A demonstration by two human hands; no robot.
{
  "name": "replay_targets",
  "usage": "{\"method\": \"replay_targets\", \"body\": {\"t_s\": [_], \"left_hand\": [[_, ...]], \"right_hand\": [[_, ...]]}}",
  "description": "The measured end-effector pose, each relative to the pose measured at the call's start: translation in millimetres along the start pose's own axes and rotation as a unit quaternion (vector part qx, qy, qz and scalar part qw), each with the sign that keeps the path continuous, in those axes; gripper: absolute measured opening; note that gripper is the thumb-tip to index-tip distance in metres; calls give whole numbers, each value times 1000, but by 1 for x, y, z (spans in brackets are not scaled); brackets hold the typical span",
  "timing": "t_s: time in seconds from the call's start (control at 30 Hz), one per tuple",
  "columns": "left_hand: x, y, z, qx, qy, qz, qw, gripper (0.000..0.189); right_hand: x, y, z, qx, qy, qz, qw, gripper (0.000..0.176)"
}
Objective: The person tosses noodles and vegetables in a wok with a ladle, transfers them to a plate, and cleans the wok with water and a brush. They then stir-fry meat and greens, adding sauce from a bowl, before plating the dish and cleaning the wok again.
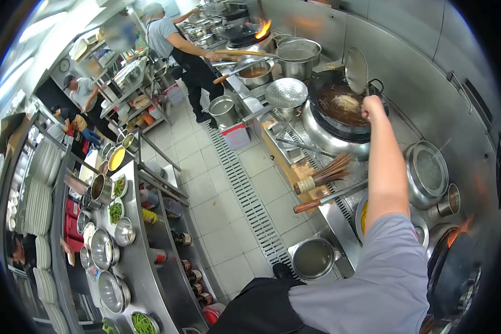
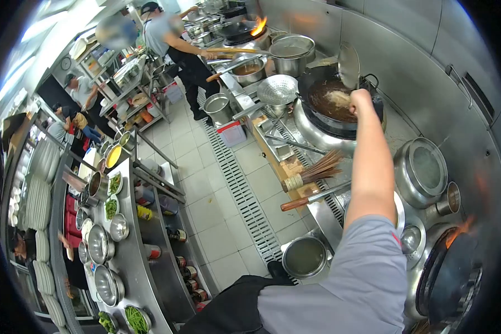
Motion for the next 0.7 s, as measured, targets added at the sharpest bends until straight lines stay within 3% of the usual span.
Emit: {"method": "replay_targets", "body": {"t_s": [0.07, 0.13, 0.2, 0.4, 0.47, 0.6, 0.7], "left_hand": [[0, -1, 1, -11, -5, 8, 1000, 32], [0, 0, 3, -22, -7, 12, 1000, 32], [0, 1, 4, -32, -6, 16, 999, 32], [-4, 1, 9, -45, -9, 23, 999, 32], [-6, -2, 9, -42, -11, 24, 999, 32], [-12, -12, 8, -29, -27, 33, 999, 32], [-15, -16, 7, -19, -34, 38, 999, 32]], "right_hand": [[28, 10, -3, -29, -94, 12, 995, 13], [53, -17, -23, 2, -222, 39, 974, 13], [76, 3, -25, 28, -302, 53, 952, 17], [92, 39, -41, 72, -429, 110, 894, 6], [78, 57, -47, 77, -436, 124, 888, 4], [13, 80, -61, 89, -522, 259, 807, 8], [-57, 125, -62, 1, -427, 142, 893, 14]]}}
Point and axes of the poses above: each hand's wrist, its own y-axis away from the middle knuckle, its own x-axis out of the palm, z = x × y, the point moved 1 cm from there along -y, towards the middle knuckle, and after that the axes turned 6 degrees about z, right-handed, at the moved point
